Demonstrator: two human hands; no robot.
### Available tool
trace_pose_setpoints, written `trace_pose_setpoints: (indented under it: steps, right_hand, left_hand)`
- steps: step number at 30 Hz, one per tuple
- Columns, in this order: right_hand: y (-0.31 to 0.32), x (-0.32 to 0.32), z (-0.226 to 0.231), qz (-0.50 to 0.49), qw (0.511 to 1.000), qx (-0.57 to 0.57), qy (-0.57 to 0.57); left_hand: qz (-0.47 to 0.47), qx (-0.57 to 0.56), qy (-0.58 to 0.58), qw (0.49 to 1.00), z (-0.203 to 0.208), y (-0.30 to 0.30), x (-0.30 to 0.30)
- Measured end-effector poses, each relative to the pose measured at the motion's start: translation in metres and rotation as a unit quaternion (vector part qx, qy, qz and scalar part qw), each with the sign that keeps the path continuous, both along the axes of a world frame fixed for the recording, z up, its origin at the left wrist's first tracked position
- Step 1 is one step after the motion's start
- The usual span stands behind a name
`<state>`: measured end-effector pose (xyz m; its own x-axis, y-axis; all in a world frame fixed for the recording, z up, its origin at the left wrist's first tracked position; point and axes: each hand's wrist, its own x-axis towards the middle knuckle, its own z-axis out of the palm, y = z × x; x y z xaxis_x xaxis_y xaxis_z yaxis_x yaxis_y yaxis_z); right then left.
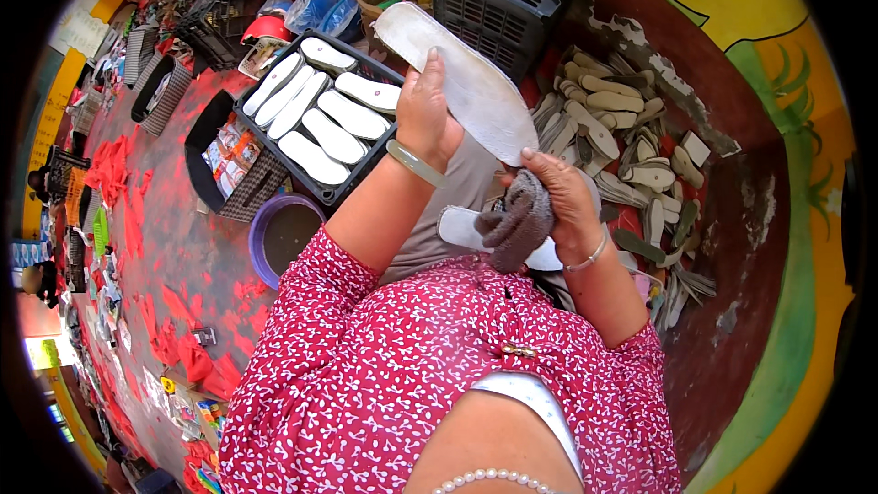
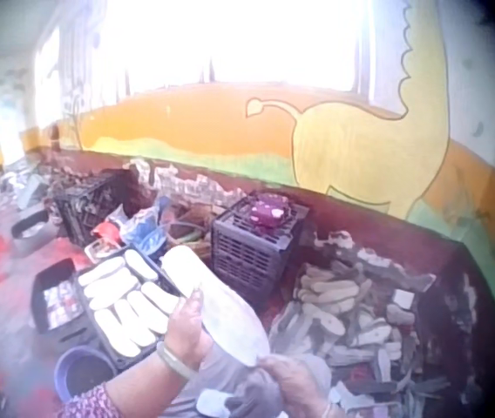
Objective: The person wipes shoe insoles with a cloth and places them in a crate.
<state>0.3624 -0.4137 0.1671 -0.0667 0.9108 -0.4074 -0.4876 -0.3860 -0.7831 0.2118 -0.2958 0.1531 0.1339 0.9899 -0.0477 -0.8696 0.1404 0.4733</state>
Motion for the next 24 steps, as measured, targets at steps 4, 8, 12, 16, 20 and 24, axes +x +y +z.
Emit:
trace_pose_setpoints:
  steps: [4,8,12,16,20,24]
  right_hand:
    - [0.009,0.048,0.0,-0.061,0.997,-0.012,0.045]
    - [0.006,0.047,0.034,-0.149,0.978,0.104,0.101]
    - [-0.005,0.009,0.054,-0.094,0.97,0.221,-0.033]
    - [-0.009,-0.015,0.03,-0.086,0.759,0.431,-0.481]
    - [-0.005,-0.012,0.014,-0.153,0.727,0.449,-0.496]
    - [0.007,-0.005,0.028,-0.203,0.677,0.466,-0.532]
  left_hand:
    - [-0.09,0.011,0.0,0.996,-0.005,0.014,-0.025]
    - [-0.193,0.003,0.005,0.981,-0.007,0.004,-0.03]
    - [-0.262,-0.003,0.001,0.965,-0.007,-0.011,-0.016]
    - [-0.273,0.026,-0.027,0.961,-0.002,-0.021,-0.003]
    - [-0.329,0.041,0.001,0.944,0.0,-0.029,0.001]
    - [-0.399,0.076,0.024,0.913,-0.001,-0.047,0.002]
